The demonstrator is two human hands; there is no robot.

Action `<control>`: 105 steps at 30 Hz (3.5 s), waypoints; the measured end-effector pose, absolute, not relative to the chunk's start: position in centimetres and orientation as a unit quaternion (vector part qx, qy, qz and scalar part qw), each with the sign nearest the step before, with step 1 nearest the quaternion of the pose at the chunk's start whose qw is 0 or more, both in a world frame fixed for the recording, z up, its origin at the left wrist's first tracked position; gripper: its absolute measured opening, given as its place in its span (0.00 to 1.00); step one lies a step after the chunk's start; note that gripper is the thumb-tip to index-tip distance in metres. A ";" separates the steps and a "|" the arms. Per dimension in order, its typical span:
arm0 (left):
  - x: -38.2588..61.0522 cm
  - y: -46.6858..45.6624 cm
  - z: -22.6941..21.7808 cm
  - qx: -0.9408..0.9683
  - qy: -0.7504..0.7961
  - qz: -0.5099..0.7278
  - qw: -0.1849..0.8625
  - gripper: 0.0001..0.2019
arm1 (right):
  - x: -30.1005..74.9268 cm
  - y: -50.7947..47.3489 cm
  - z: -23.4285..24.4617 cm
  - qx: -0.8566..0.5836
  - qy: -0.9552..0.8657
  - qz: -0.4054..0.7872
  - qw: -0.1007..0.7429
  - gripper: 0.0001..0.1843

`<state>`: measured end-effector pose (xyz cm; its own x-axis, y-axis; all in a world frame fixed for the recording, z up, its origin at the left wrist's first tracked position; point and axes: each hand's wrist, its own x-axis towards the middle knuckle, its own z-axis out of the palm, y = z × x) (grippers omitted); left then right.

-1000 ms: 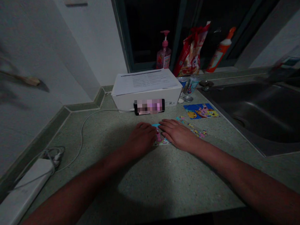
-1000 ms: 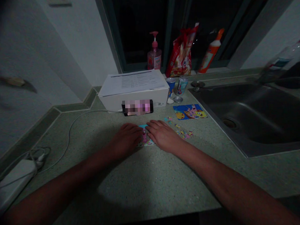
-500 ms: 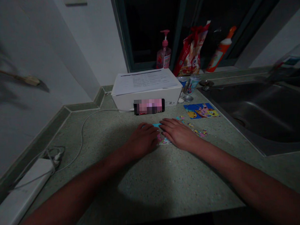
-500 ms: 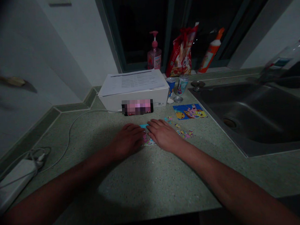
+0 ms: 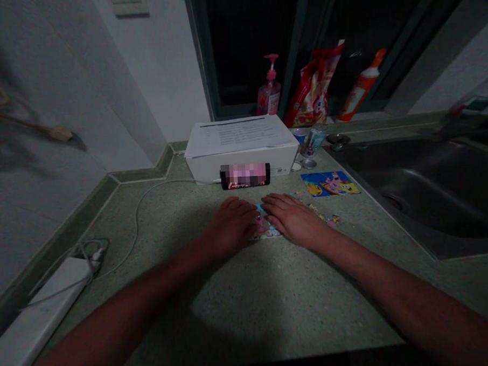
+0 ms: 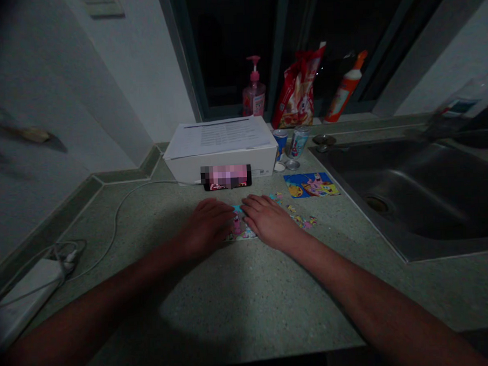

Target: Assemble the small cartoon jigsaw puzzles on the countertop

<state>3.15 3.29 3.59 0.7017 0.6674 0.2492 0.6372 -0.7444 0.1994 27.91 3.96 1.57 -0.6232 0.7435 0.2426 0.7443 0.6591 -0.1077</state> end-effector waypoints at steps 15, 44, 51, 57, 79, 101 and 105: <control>-3.1 4.9 1.0 0.810 0.529 0.237 0.093 0.13 | 29.3 4.7 1.9 -0.464 -0.873 -0.039 0.144 0.20; -2.9 4.7 0.4 0.810 0.531 0.230 0.095 0.15 | 30.4 5.0 3.2 -0.477 -0.863 -0.015 0.163 0.21; -3.0 4.8 0.4 0.808 0.530 0.241 0.092 0.14 | 32.6 5.6 4.7 -0.532 -0.833 -0.058 0.142 0.22; -3.0 4.8 0.3 0.810 0.525 0.247 0.087 0.14 | 33.5 5.8 4.9 -0.540 -0.831 -0.074 0.116 0.22; -2.8 4.5 1.5 0.818 0.516 0.234 0.097 0.12 | 34.0 6.1 4.6 -0.563 -0.822 -0.071 0.057 0.22; -2.8 4.4 1.5 0.819 0.516 0.233 0.096 0.11 | 33.0 5.4 5.4 -0.565 -0.822 -0.057 0.041 0.21; -2.8 4.5 1.3 0.817 0.517 0.237 0.094 0.10 | 33.3 5.7 4.9 -0.562 -0.824 -0.059 0.039 0.21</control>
<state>-2.82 4.48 1.34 0.3521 0.8898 0.2904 0.8004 -0.4471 0.3994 33.31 5.69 4.94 -0.3647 0.9220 0.1301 0.9311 0.3606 0.0541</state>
